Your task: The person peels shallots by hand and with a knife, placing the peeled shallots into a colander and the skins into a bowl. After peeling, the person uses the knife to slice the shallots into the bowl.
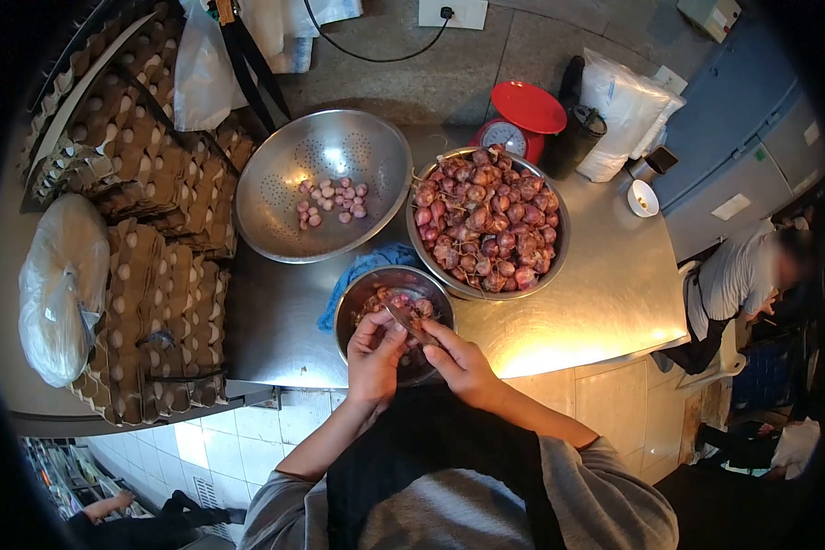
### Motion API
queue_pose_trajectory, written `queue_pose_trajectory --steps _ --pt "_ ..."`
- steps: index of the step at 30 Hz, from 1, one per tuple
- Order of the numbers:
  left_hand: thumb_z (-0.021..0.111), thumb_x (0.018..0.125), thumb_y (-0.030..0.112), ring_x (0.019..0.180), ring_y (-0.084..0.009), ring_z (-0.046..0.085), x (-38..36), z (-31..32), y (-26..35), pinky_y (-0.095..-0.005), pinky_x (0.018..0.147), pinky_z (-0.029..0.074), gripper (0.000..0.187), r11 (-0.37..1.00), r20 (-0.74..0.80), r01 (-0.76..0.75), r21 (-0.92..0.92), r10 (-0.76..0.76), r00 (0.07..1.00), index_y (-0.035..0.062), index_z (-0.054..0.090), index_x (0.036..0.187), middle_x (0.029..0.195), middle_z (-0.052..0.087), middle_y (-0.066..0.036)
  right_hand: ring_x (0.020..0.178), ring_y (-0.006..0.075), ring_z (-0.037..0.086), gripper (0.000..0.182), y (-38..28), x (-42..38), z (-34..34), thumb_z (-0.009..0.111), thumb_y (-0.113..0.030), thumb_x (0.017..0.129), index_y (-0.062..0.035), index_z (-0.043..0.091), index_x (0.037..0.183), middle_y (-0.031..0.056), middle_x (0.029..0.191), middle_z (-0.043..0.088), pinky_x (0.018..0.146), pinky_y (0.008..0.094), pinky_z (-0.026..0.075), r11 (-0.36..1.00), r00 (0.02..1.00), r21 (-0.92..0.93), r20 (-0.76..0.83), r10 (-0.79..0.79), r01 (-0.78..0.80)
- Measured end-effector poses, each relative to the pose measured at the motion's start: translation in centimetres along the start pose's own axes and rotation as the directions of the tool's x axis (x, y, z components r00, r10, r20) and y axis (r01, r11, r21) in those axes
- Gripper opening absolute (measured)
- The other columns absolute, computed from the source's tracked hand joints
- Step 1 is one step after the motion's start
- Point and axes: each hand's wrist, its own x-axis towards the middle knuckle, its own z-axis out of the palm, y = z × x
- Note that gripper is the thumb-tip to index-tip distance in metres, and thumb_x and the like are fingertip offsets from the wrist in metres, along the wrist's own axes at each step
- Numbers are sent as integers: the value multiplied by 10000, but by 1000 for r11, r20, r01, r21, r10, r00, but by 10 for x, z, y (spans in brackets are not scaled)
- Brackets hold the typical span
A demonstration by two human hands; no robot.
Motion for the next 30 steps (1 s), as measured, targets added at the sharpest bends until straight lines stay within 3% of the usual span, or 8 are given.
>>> queue_pose_trajectory --steps 4,8,10,13,18,24,27,30 --pt "576 802 -8 815 -104 544 1 -1 -7 -258 740 457 189 996 15 -73 51 72 997 51 540 979 918 573 -27 758 168 559 288 7 7 9 476 -177 893 -24 418 1130 67 805 560 701 241 440 994 991 -17 -76 -106 105" --pt "595 792 -6 824 -83 529 -4 3 -11 -236 762 444 233 955 43 -170 242 164 985 24 536 1015 927 573 -22 484 67 383 163 1 15 8 454 -188 906 -108 382 1028 -12 588 391 441 183 313 900 988 409 54 141 -151" --pt "588 799 2 849 -85 526 -4 3 -11 -237 779 440 259 926 92 -204 319 184 979 17 523 1049 951 568 -28 419 38 291 121 -5 18 7 433 -200 916 -137 366 995 -31 534 322 373 171 220 780 965 570 118 235 -260" --pt "548 833 28 923 -107 519 -1 6 -5 -257 818 439 298 938 104 -153 309 127 986 15 482 1122 1028 543 -50 398 54 293 106 -7 18 1 405 -214 926 -140 369 993 -22 514 325 353 183 232 614 922 697 198 332 -371" --pt "484 876 69 1038 -149 484 2 14 2 -300 875 430 344 995 76 89 34 -91 993 19 408 1208 1146 477 -73 419 45 304 88 -10 18 -7 418 -200 922 -130 393 968 -33 561 348 362 177 227 615 909 687 174 378 -387" --pt "510 862 64 1001 -129 501 13 -7 -11 -291 847 436 360 957 135 -46 286 7 991 38 417 1208 1089 522 -51 410 54 322 115 -2 20 -3 408 -203 924 -116 372 990 -23 536 345 365 184 239 753 957 595 120 263 -281" --pt "515 858 58 976 -117 514 7 -6 0 -273 832 432 351 952 140 34 305 -80 987 41 427 1197 1060 540 -45 412 55 318 117 5 26 -6 409 -202 924 -110 372 986 -25 539 344 366 185 240 755 956 596 87 279 -274" --pt "514 858 54 962 -120 526 0 2 13 -270 829 431 351 982 163 141 122 -160 974 60 422 1196 1055 545 -52 417 56 315 118 7 32 -14 410 -201 924 -103 375 979 -29 543 345 370 185 242 763 939 557 100 329 -327"
